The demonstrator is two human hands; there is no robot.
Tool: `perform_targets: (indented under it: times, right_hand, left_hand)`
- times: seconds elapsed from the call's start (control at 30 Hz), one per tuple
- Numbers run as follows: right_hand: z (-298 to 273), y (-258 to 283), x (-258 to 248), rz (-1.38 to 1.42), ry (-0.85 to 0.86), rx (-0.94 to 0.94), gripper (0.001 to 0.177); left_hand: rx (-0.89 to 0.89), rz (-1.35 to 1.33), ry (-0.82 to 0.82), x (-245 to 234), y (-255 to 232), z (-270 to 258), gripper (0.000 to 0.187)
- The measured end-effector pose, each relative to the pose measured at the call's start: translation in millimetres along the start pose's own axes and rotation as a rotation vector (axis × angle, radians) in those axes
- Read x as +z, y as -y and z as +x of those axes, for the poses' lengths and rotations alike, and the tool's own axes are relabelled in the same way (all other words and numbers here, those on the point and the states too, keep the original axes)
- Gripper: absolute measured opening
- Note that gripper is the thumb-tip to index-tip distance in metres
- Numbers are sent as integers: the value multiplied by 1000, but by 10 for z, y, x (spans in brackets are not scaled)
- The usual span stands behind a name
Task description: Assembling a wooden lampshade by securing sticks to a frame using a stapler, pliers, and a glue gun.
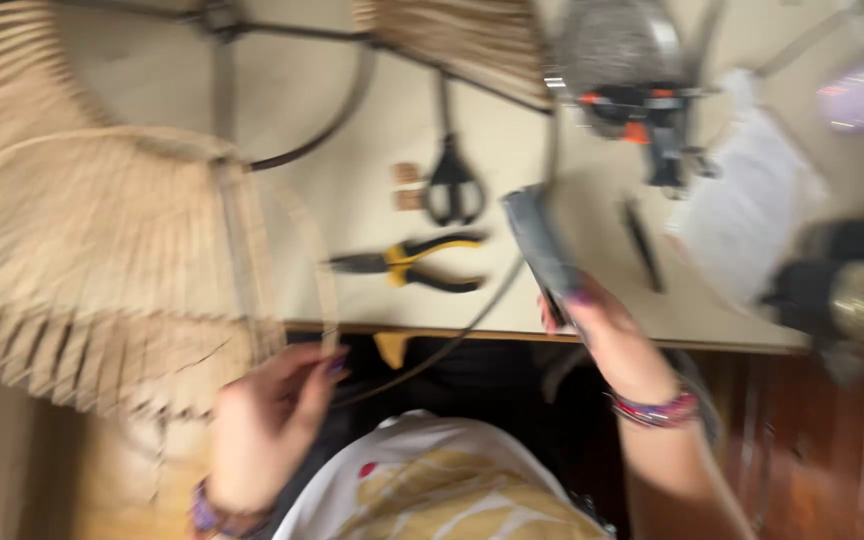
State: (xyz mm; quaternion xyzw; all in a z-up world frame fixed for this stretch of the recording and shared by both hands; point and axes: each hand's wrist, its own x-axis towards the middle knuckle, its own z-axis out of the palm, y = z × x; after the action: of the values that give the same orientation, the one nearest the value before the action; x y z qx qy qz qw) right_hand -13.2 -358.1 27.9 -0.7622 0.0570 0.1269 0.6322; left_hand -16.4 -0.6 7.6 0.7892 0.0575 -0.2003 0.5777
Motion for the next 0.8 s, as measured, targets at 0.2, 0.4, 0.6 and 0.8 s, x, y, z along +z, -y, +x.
perform_targets:
  times: [0.2,0.4,0.6,0.8]
  right_hand:
    - [-15,-10,351,531,532,231,55]
    - [119,447,738,30,613,47,37]
    - [180,455,805,-247,464,88,23]
    - [111,342,898,-826,312,-136,39]
  left_hand:
    - [142,-29,-28,-72,31,-42,19]
    - [267,-219,6,-154,97,-86,24]
    - [310,-263,10,-158,263,-69,21]
    - [319,-315,51,-263,249,-66,19]
